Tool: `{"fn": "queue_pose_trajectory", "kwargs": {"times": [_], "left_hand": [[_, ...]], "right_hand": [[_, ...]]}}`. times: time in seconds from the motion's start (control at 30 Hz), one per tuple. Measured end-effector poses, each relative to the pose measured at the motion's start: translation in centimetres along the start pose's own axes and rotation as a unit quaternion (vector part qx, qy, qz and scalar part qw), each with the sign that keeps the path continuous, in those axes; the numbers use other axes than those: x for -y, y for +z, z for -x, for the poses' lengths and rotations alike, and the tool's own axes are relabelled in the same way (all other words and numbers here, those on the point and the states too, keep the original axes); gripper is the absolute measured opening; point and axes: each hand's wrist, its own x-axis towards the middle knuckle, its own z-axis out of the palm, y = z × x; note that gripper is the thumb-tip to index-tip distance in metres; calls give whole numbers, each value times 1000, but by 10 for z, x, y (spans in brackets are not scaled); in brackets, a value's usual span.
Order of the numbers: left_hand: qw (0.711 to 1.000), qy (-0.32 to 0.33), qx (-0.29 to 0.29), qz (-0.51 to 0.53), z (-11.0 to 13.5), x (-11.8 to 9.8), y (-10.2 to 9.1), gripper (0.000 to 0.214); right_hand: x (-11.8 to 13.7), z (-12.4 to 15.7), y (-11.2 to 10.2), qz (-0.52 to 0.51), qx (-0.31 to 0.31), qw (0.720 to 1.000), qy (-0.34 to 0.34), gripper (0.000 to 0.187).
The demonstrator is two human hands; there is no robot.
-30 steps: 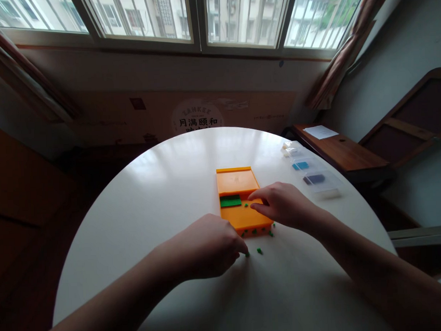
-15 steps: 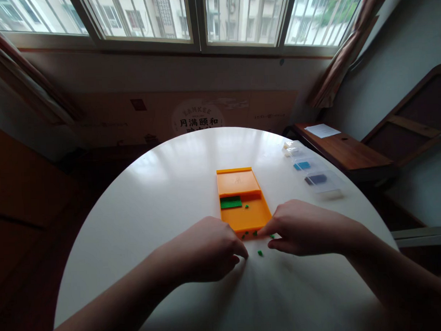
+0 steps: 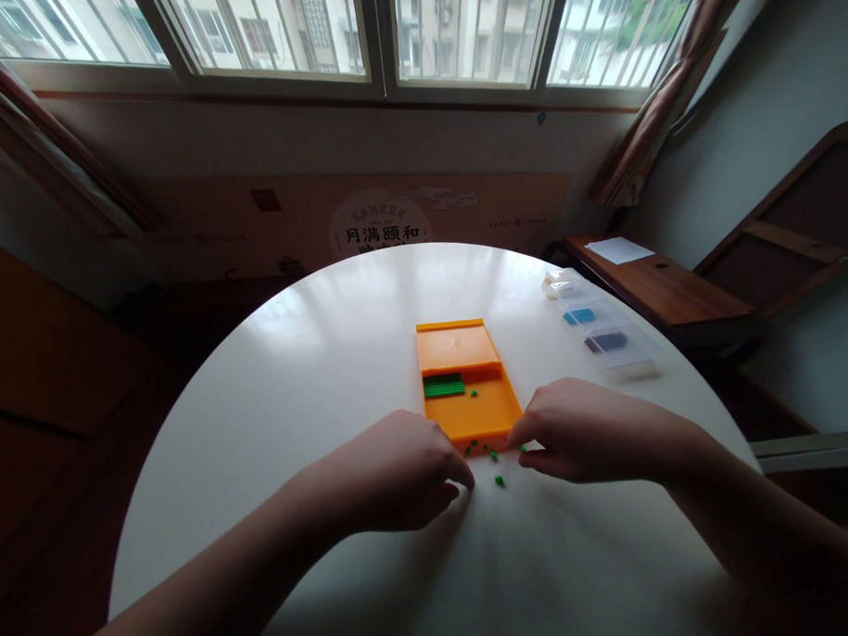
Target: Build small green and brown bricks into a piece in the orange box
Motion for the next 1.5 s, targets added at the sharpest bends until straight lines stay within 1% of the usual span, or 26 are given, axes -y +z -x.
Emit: {"fn": "queue_pose_trajectory", "kwargs": {"times": [0.1,0.3,0.4,0.5,0.6,0.83,1.0,1.13,1.23,1.33,1.4,1.47,1.5], "left_hand": [[1000,-1,-3,0,0,0,0,15],[1000,-10,-7,-11,0,1,2,20],[1000,-20,2,-12,0,1,2,17],[999,-29,15,-21,-1,1,2,13],[999,-31,12,-33,-2,2,5,10],[999,-29,12,-44,-5,2,7,11],[998,-39,4,-44,-6,2,9,7],[998,-42,10,-55,-7,1,10,10],[997,-36,5,-64,-8,0,9,14],[998,-25,-20,-58,-8,0,9,14],[997,-24,-50,-60,-8,1,9,15],[993,-38,-82,-69,-9,4,10,17],[991,-50,-96,-75,-9,6,11,18]], "right_hand": [[1,-1,0,0,-12,1000,2,20],[6,-12,6,-8,-12,1000,-22,21],[6,-15,10,-6,-17,999,-27,17],[4,-15,11,-11,-19,999,-33,14],[2,-15,11,-15,-13,999,-39,12],[3,-14,12,-7,0,999,-33,16],[6,-14,14,7,-2,1000,-30,17],[7,-13,12,-3,-5,999,-36,17],[3,-11,4,-48,-23,997,-57,19],[-9,-9,-3,-126,-53,989,-60,21],[-19,-11,-4,-169,-95,980,-39,19],[-26,-15,-1,-182,-139,973,5,19],[-28,-18,1,-179,-149,972,26,18]]}}
